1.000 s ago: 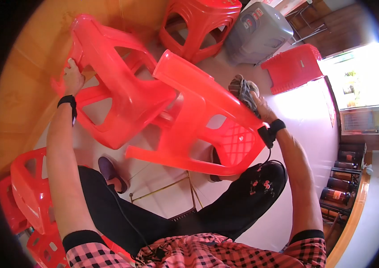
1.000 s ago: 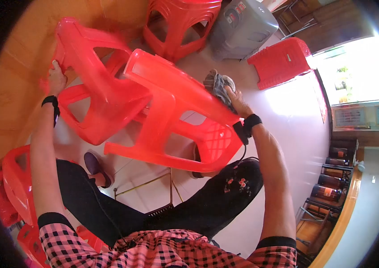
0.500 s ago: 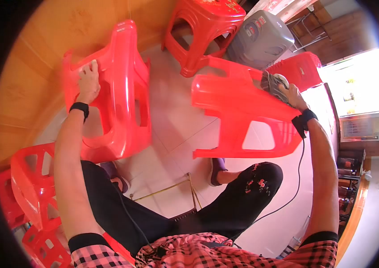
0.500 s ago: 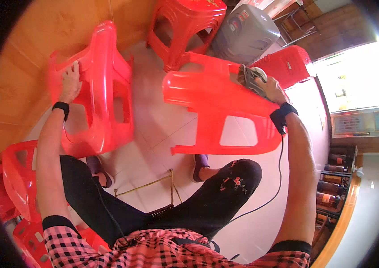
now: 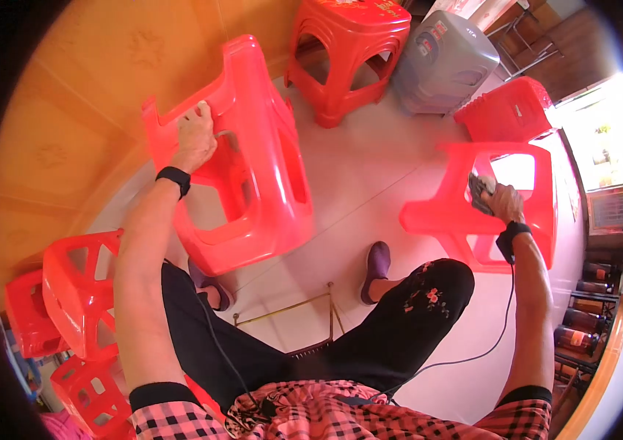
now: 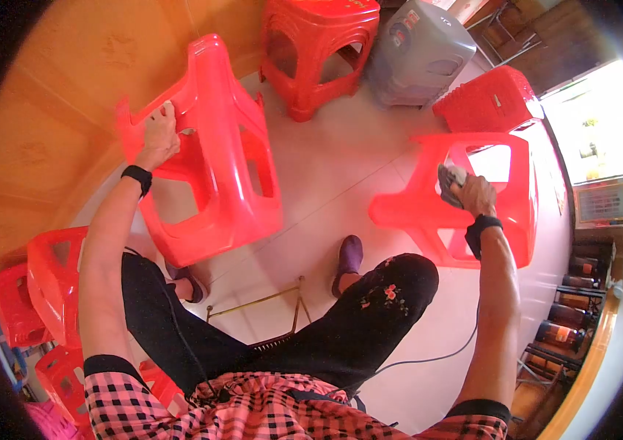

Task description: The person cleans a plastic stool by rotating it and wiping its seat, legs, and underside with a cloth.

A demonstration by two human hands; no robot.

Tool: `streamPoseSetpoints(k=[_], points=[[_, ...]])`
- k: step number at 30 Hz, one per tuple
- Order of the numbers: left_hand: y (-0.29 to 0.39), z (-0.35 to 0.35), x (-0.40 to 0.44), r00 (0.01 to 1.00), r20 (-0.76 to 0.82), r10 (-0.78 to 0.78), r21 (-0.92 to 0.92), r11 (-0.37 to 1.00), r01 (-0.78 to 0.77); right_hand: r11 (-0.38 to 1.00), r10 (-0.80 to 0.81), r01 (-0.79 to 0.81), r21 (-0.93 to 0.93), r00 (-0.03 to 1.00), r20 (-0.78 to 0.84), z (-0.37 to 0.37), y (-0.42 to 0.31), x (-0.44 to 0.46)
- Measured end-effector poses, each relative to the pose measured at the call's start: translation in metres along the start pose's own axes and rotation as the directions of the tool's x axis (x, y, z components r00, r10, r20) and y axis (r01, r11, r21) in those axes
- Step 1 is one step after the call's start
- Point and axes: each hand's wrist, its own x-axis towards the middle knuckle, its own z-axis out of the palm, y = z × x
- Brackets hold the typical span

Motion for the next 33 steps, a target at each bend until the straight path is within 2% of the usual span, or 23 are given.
streamPoseSetpoints(k=[1, 5, 6, 8, 10, 12, 14, 16, 18, 20, 22, 23, 24, 25, 27, 28, 29, 32, 33], points=[[0.015, -0.024, -0.006, 1.000, 0.013, 0.021, 0.006, 1.000, -0.021, 1.000, 0.000, 0.000, 0.009, 1.000, 0.001, 0.013, 0.002, -0.009], [0.029, -0.005, -0.016, 0.998, -0.045, 0.054, -0.005, 0.999, -0.054, 0.992, 0.023, -0.013, -0.126, 0.997, 0.080, 0.069, 0.017, -0.046], [0.038, -0.011, -0.021, 1.000, -0.006, 0.004, 0.012, 1.000, -0.004, 0.985, 0.019, -0.002, -0.171, 0.995, 0.100, 0.081, 0.021, -0.052], [0.046, -0.014, -0.028, 0.998, 0.041, -0.041, 0.039, 0.998, 0.040, 0.990, -0.003, 0.011, -0.142, 0.998, 0.058, 0.101, 0.024, -0.067], [0.051, -0.013, -0.031, 1.000, -0.024, 0.013, 0.110, 0.994, -0.010, 0.976, 0.017, -0.007, -0.217, 0.999, 0.047, 0.116, 0.026, -0.079], [0.055, -0.009, -0.032, 0.999, -0.031, -0.024, 0.125, 0.992, 0.028, 0.977, -0.016, 0.027, -0.212, 0.998, 0.054, 0.129, 0.025, -0.088], [0.059, -0.004, -0.031, 0.997, -0.043, -0.058, 0.136, 0.989, 0.063, 0.994, -0.045, 0.045, -0.096, 0.999, 0.005, 0.142, 0.020, -0.094], [0.067, -0.005, -0.031, 0.999, -0.034, -0.040, 0.183, 0.982, 0.045, 0.996, 0.000, 0.001, -0.087, 1.000, 0.009, 0.153, 0.012, -0.098], [0.077, -0.014, -0.034, 1.000, -0.010, -0.025, 0.204, 0.979, 0.027, 0.997, -0.071, 0.073, -0.020, 0.995, 0.072, 0.155, 0.008, -0.105], [0.085, -0.020, -0.038, 1.000, 0.018, -0.005, 0.214, 0.977, 0.001, 0.998, -0.060, 0.061, -0.011, 0.995, 0.081, 0.154, -0.003, -0.107], [0.095, -0.036, -0.047, 0.995, 0.038, 0.088, 0.325, 0.941, -0.096, 0.994, -0.099, 0.100, 0.040, 0.994, -0.039, 0.147, -0.011, -0.102], [0.097, -0.037, -0.050, 0.996, 0.030, 0.088, 0.322, 0.942, -0.093, 0.995, -0.095, 0.096, 0.035, 0.994, -0.046, 0.141, -0.015, -0.095], [0.102, -0.036, -0.053, 0.995, 0.041, 0.092, 0.299, 0.949, -0.100, 0.968, -0.082, 0.089, 0.234, 0.996, -0.043, 0.146, -0.014, -0.085], [0.107, -0.039, -0.055, 0.994, 0.053, 0.097, 0.274, 0.956, -0.108, 0.904, -0.069, 0.079, 0.421, 0.997, -0.038, 0.130, -0.020, -0.075], [0.121, -0.051, -0.063, 0.995, 0.086, 0.044, 0.218, 0.974, -0.062, 0.825, -0.044, 0.005, 0.566, 0.997, 0.055, 0.080, -0.038, -0.057], [0.128, -0.057, -0.067, 0.991, 0.130, -0.008, 0.173, 0.985, -0.014, 0.785, -0.053, 0.078, 0.614, 0.997, -0.058, 0.071, -0.045, -0.045], [0.135, -0.054, -0.069, 0.992, 0.126, -0.014, 0.163, 0.987, -0.007, 0.768, -0.047, 0.040, 0.639, 0.999, -0.005, 0.063, -0.047, -0.027], [0.157, -0.033, -0.068, 0.999, 0.049, 0.001, 0.172, 0.985, -0.010, 0.724, -0.117, 0.189, 0.663, 0.981, -0.152, 0.007, -0.079, -0.004], [0.164, -0.028, -0.065, 0.998, 0.024, 0.062, 0.287, 0.956, -0.066, 0.731, -0.155, 0.237, 0.640, 0.971, -0.183, -0.003, -0.089, 0.004]])
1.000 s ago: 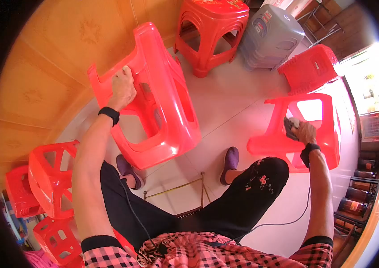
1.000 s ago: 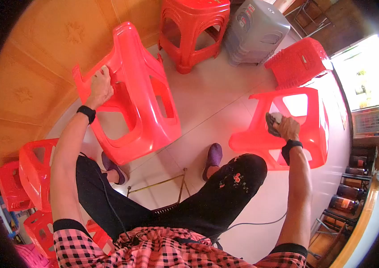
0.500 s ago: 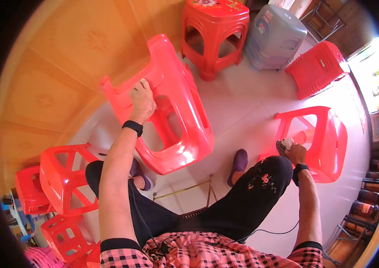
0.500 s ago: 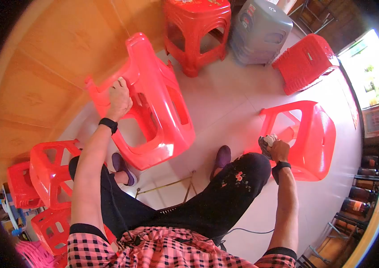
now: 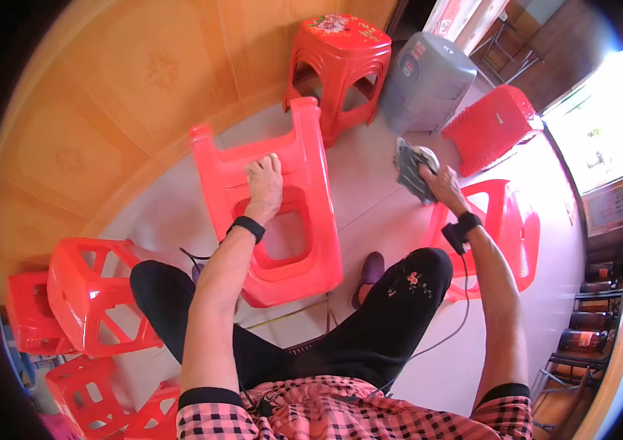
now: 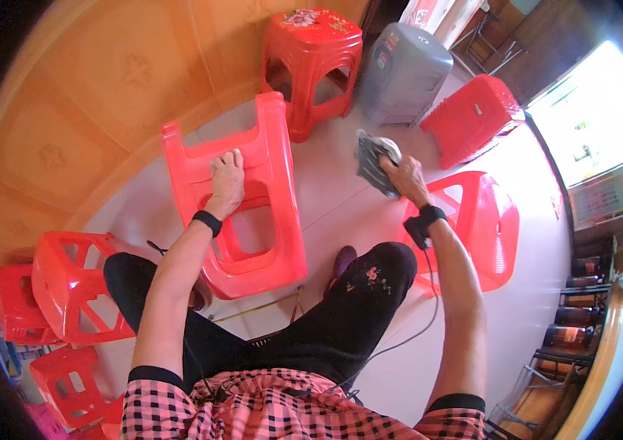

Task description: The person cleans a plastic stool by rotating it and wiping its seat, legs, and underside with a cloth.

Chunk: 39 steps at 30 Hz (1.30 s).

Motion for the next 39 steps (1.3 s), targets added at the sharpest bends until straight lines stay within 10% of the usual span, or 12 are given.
streamPoseSetpoints(k=[6, 10, 16, 20, 23, 25, 27, 28, 30, 33, 34, 39], points=[[0.010, -0.004, 0.010, 0.997, 0.055, 0.057, 0.083, 0.995, -0.062, 0.987, -0.125, 0.127, 0.100, 0.992, -0.030, 0.008, -0.083, 0.020], [-0.011, -0.013, 0.023, 0.997, 0.025, 0.075, -0.295, 0.953, -0.064, 0.913, 0.114, -0.135, 0.385, 0.991, 0.076, 0.022, -0.113, 0.038], [-0.066, 0.038, 0.150, 0.963, 0.268, 0.011, -0.935, 0.243, 0.258, 0.842, -0.157, 0.121, 0.525, 0.987, 0.025, 0.076, -0.138, 0.093], [-0.064, 0.012, 0.182, 0.740, 0.673, -0.010, -0.718, -0.249, 0.650, 0.701, -0.460, 0.456, 0.548, 0.877, -0.141, 0.111, -0.152, 0.117], [-0.053, 0.014, 0.204, 0.797, 0.563, 0.219, -0.751, -0.267, 0.604, 0.714, -0.526, 0.577, 0.397, 0.816, -0.240, 0.139, -0.152, 0.144], [-0.048, 0.041, 0.231, 0.861, 0.446, 0.246, -0.891, 0.029, 0.453, 0.724, -0.543, 0.592, 0.355, 0.806, -0.237, 0.153, -0.156, 0.160], [-0.039, 0.077, 0.251, 0.927, -0.067, 0.369, -0.990, -0.141, -0.015, 0.825, -0.478, 0.508, 0.247, 0.861, -0.172, 0.156, -0.164, 0.166], [-0.035, 0.062, 0.246, 0.925, -0.057, 0.376, -0.989, -0.145, -0.001, 0.869, -0.437, 0.456, 0.194, 0.890, -0.132, 0.151, -0.171, 0.165], [-0.030, 0.004, 0.240, 0.944, -0.057, 0.325, -0.890, 0.411, -0.195, 0.885, -0.419, 0.431, 0.175, 0.902, -0.100, 0.150, -0.178, 0.162], [-0.013, 0.040, 0.280, 0.730, 0.223, 0.647, -0.903, 0.419, -0.095, 0.908, -0.367, 0.371, 0.195, 0.928, -0.059, 0.151, -0.184, 0.156], [-0.014, 0.049, 0.271, 0.738, 0.170, 0.653, -0.982, 0.053, 0.180, 0.917, -0.335, 0.348, 0.193, 0.937, -0.098, 0.154, -0.187, 0.155], [-0.020, 0.037, 0.256, 0.768, 0.164, 0.619, -0.939, 0.337, -0.071, 0.905, -0.279, 0.337, 0.258, 0.930, -0.238, 0.162, -0.193, 0.151]])
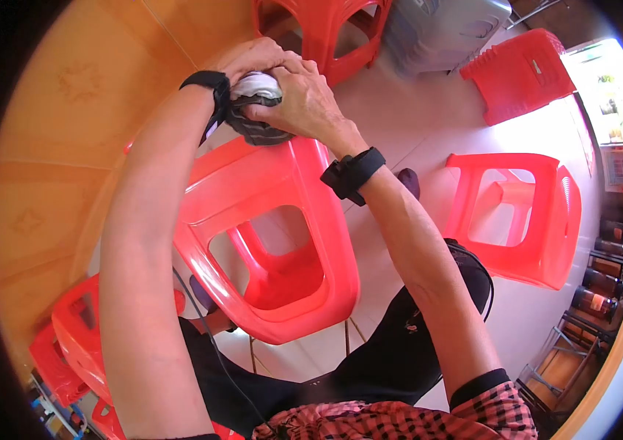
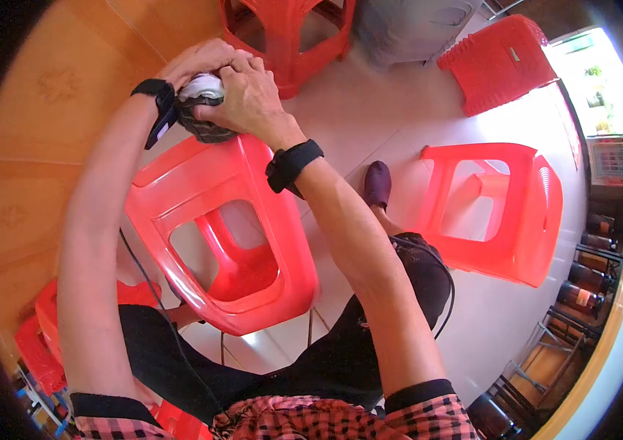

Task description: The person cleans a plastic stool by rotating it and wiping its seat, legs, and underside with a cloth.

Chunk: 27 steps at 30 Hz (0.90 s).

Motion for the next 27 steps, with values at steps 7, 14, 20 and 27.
streamPoseSetpoints(k=[7, 14, 20, 27], points=[[-0.013, 0.001, -0.005, 0.990, 0.092, 0.104, -0.404, 0.913, -0.058, 1.000, -0.024, 0.024, -0.004, 0.998, -0.059, 0.005, -0.001, -0.003], [-0.025, 0.011, -0.006, 0.983, 0.097, 0.154, 0.359, 0.916, -0.179, 0.997, -0.070, 0.072, 0.017, 0.993, -0.095, 0.006, -0.009, -0.026], [0.026, -0.055, -0.099, 0.976, -0.213, -0.048, -0.078, 0.996, 0.032, 0.996, -0.047, 0.051, 0.071, 0.997, -0.054, -0.001, 0.001, -0.027], [-0.115, -0.020, -0.221, 0.702, -0.531, -0.475, -0.149, 0.868, 0.474, 0.987, -0.131, 0.142, 0.074, 0.983, -0.128, -0.010, -0.012, -0.035]])
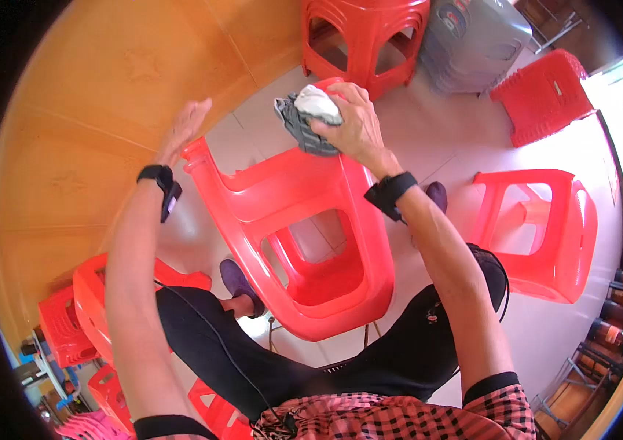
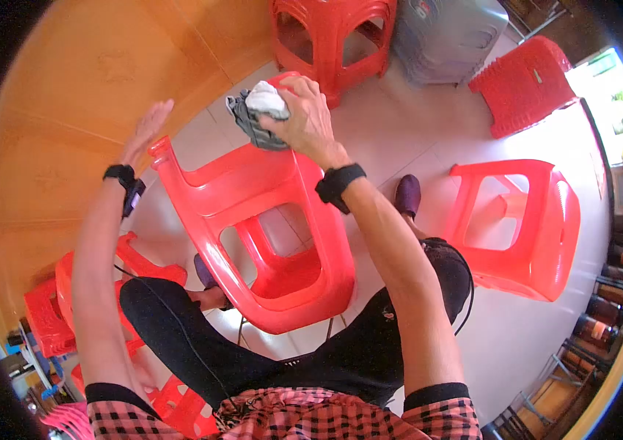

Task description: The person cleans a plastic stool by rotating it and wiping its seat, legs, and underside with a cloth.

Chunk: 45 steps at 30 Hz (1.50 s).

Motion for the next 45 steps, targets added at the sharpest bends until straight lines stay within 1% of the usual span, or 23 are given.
streamPoseSetpoints(k=[3, 4, 5, 7, 8, 9, 10, 13, 15, 18, 20, 23, 27, 29, 31, 35, 37, 38, 39, 40, 41, 43, 45], points=[[-0.022, 0.014, -0.035, 0.987, -0.123, -0.106, -0.107, 0.990, 0.093, 0.997, -0.072, 0.072, 0.001, 0.997, -0.013, -0.005, -0.041, -0.015], [-0.036, 0.018, -0.031, 0.986, -0.126, -0.110, -0.121, 0.988, 0.095, 0.984, 0.024, -0.031, 0.173, 0.999, 0.047, -0.004, -0.053, -0.024], [-0.050, 0.017, -0.024, 0.984, -0.046, -0.173, -0.119, 0.979, 0.167, 0.932, 0.109, -0.144, 0.332, 0.987, 0.122, -0.003, -0.065, -0.032], [-0.054, 0.012, -0.023, 0.973, 0.033, -0.230, -0.115, 0.966, 0.232, 0.888, 0.206, -0.265, 0.376, 0.960, 0.190, 0.000, -0.083, -0.053], [-0.051, 0.002, -0.026, 0.937, 0.167, -0.305, -0.139, 0.934, 0.329, 0.864, 0.275, -0.348, 0.364, 0.932, 0.237, 0.003, -0.086, -0.062], [-0.048, -0.004, -0.029, 0.879, 0.301, -0.369, -0.146, 0.893, 0.425, 0.866, 0.273, -0.344, 0.364, 0.933, 0.233, 0.005, -0.083, -0.067], [-0.043, -0.006, -0.033, 0.881, 0.300, -0.366, -0.145, 0.895, 0.421, 0.874, 0.257, -0.329, 0.357, 0.937, 0.235, 0.004, -0.080, -0.072], [-0.030, -0.009, -0.052, 0.888, 0.316, -0.333, -0.054, 0.928, 0.368, 0.892, 0.261, -0.320, 0.318, 0.941, 0.215, -0.001, -0.074, -0.078], [-0.018, -0.009, -0.068, 0.977, 0.200, -0.068, -0.197, 0.974, 0.109, 0.866, 0.310, -0.364, 0.343, 0.929, 0.203, -0.008, -0.065, -0.076], [-0.001, -0.016, -0.076, 0.971, 0.233, 0.047, -0.186, 0.983, -0.003, 0.812, 0.430, -0.458, 0.361, 0.889, 0.160, -0.021, -0.052, -0.079], [0.010, -0.019, -0.078, 0.968, 0.242, 0.063, -0.243, 0.970, -0.002, 0.798, 0.449, -0.464, 0.384, 0.883, 0.135, -0.026, -0.040, -0.082], [0.035, -0.022, -0.088, 0.967, 0.232, 0.107, -0.322, 0.946, -0.028, 0.773, 0.572, -0.587, 0.243, 0.809, 0.136, -0.037, -0.021, -0.087], [0.074, -0.031, -0.093, 0.947, 0.240, 0.213, -0.399, 0.911, -0.104, 0.708, 0.639, -0.612, 0.354, 0.768, 0.050, -0.048, 0.000, -0.090], [0.103, -0.039, -0.096, 0.946, 0.213, 0.246, -0.386, 0.910, -0.150, 0.514, 0.685, -0.567, 0.644, 0.723, 0.090, -0.061, -0.020, -0.082], [0.120, -0.053, -0.089, 0.943, 0.183, 0.278, -0.361, 0.911, -0.199, 0.469, 0.670, -0.563, 0.680, 0.729, 0.141, -0.074, -0.032, -0.076], [0.156, -0.083, -0.072, 0.939, 0.261, 0.223, -0.132, 0.972, -0.194, 0.469, 0.465, -0.479, 0.742, 0.848, 0.254, -0.086, -0.066, -0.055], [0.173, -0.088, -0.069, 0.948, 0.247, 0.200, -0.089, 0.979, -0.183, 0.733, 0.178, -0.242, 0.636, 0.970, 0.164, -0.091, -0.104, -0.037], [0.179, -0.088, -0.067, 0.940, 0.268, 0.209, -0.156, 0.973, -0.172, 0.775, 0.040, -0.100, 0.624, 0.993, 0.110, -0.085, -0.112, -0.030], [0.184, -0.088, -0.064, 0.932, 0.288, 0.220, -0.221, 0.962, -0.159, 0.796, -0.101, 0.046, 0.603, 0.993, 0.057, -0.082, -0.120, -0.023], [0.189, -0.087, -0.062, 0.933, 0.281, 0.223, -0.222, 0.961, -0.162, 0.894, -0.239, 0.193, 0.404, 0.969, 0.067, -0.084, -0.124, -0.015], [0.193, -0.084, -0.060, 0.932, 0.289, 0.219, -0.223, 0.962, -0.157, 0.895, -0.245, 0.199, 0.400, 0.967, 0.067, -0.084, -0.129, -0.006], [0.199, -0.081, -0.059, 0.930, 0.299, 0.214, -0.227, 0.962, -0.149, 0.867, -0.453, 0.448, 0.217, 0.891, -0.030, -0.082, -0.135, 0.011], [0.202, -0.080, -0.059, 0.917, 0.316, 0.242, -0.214, 0.960, -0.179, 0.886, -0.433, 0.422, 0.194, 0.901, 0.014, -0.078, -0.132, 0.024]])
